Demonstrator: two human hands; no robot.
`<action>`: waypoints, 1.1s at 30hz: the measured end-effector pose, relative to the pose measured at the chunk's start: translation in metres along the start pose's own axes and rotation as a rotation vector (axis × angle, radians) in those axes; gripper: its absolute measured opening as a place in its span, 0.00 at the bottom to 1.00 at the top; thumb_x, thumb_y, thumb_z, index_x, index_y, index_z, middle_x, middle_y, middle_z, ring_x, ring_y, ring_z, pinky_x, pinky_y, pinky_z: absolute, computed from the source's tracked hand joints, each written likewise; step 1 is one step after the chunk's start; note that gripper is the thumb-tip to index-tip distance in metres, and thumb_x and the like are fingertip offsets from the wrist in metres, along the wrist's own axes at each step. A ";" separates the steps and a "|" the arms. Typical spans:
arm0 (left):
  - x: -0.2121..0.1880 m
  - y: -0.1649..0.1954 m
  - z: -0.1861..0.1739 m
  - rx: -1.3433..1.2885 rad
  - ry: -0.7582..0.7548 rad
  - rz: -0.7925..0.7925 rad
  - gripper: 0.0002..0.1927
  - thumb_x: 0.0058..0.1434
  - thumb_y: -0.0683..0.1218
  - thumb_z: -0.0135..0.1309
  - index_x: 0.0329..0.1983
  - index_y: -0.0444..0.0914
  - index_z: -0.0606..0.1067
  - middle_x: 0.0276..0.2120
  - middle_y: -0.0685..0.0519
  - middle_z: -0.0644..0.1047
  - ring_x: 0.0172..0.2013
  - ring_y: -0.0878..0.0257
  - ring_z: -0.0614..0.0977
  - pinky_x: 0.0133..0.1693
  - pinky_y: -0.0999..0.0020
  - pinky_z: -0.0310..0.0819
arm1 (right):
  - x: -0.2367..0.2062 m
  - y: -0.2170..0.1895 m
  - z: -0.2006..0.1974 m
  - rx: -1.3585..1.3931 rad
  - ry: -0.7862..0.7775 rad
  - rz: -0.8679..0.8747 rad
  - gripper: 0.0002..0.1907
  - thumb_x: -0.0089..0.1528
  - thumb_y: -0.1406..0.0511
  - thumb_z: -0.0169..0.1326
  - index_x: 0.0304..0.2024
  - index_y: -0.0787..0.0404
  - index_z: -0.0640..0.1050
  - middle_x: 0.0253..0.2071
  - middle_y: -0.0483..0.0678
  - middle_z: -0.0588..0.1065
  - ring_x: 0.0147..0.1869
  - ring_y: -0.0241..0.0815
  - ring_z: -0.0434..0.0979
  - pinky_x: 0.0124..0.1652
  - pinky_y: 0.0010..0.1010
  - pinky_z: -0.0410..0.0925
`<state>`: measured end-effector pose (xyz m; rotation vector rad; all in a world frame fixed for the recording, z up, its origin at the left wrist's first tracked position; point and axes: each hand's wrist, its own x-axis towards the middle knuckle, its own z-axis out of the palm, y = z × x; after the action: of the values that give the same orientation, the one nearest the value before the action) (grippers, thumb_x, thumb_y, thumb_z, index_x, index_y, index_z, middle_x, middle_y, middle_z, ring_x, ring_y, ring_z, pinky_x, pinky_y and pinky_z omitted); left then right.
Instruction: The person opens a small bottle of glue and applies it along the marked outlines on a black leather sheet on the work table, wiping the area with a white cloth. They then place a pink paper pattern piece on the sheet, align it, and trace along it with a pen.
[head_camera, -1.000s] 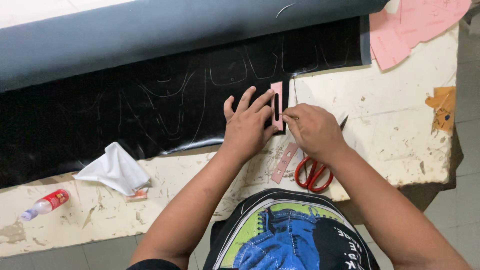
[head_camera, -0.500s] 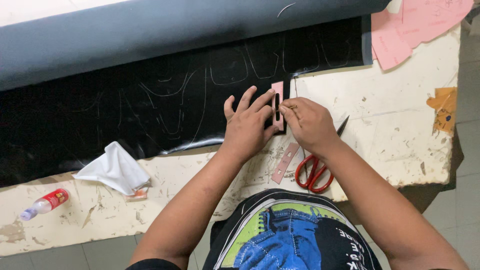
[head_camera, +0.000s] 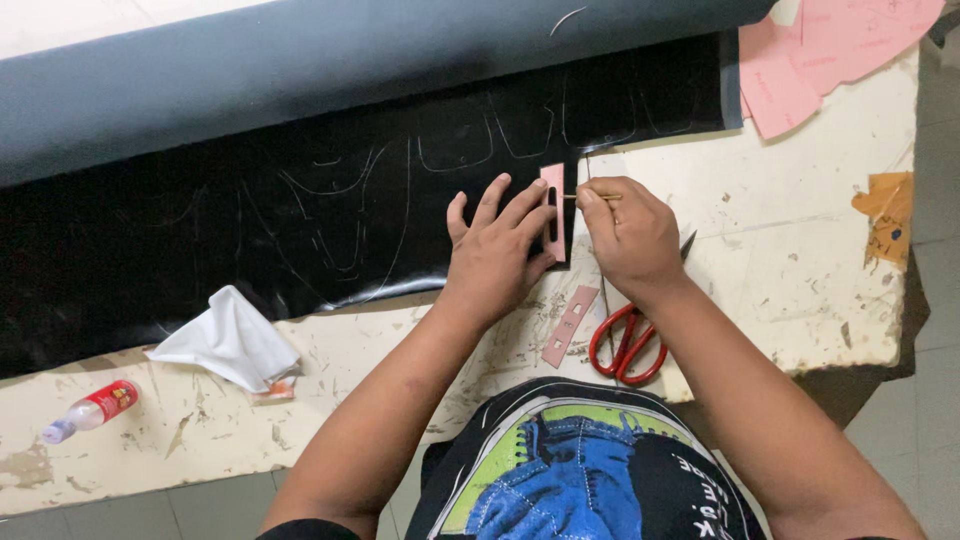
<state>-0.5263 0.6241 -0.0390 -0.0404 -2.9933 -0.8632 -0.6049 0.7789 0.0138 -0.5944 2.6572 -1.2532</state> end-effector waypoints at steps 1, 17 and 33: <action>-0.001 0.000 0.001 0.002 0.008 0.008 0.27 0.54 0.54 0.64 0.58 0.47 0.77 0.67 0.57 0.67 0.70 0.50 0.60 0.65 0.33 0.41 | -0.003 0.001 -0.002 0.035 -0.016 0.089 0.10 0.69 0.65 0.51 0.43 0.66 0.80 0.36 0.51 0.80 0.33 0.42 0.80 0.37 0.31 0.72; -0.028 -0.020 -0.008 -0.010 0.040 -0.002 0.31 0.55 0.56 0.64 0.62 0.46 0.75 0.68 0.56 0.68 0.72 0.50 0.59 0.68 0.38 0.39 | -0.033 -0.004 -0.001 -0.219 -0.261 -0.031 0.17 0.63 0.65 0.56 0.54 0.52 0.80 0.43 0.49 0.73 0.39 0.45 0.78 0.40 0.35 0.72; -0.030 -0.023 -0.013 -0.029 0.083 0.038 0.28 0.60 0.53 0.63 0.63 0.46 0.75 0.69 0.57 0.69 0.73 0.52 0.59 0.70 0.41 0.40 | -0.029 -0.012 0.002 -0.437 -0.393 -0.103 0.26 0.60 0.65 0.59 0.60 0.37 0.78 0.49 0.48 0.68 0.48 0.44 0.75 0.45 0.36 0.72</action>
<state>-0.4965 0.5972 -0.0415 -0.0601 -2.8940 -0.8815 -0.5743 0.7827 0.0205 -0.9342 2.5792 -0.4916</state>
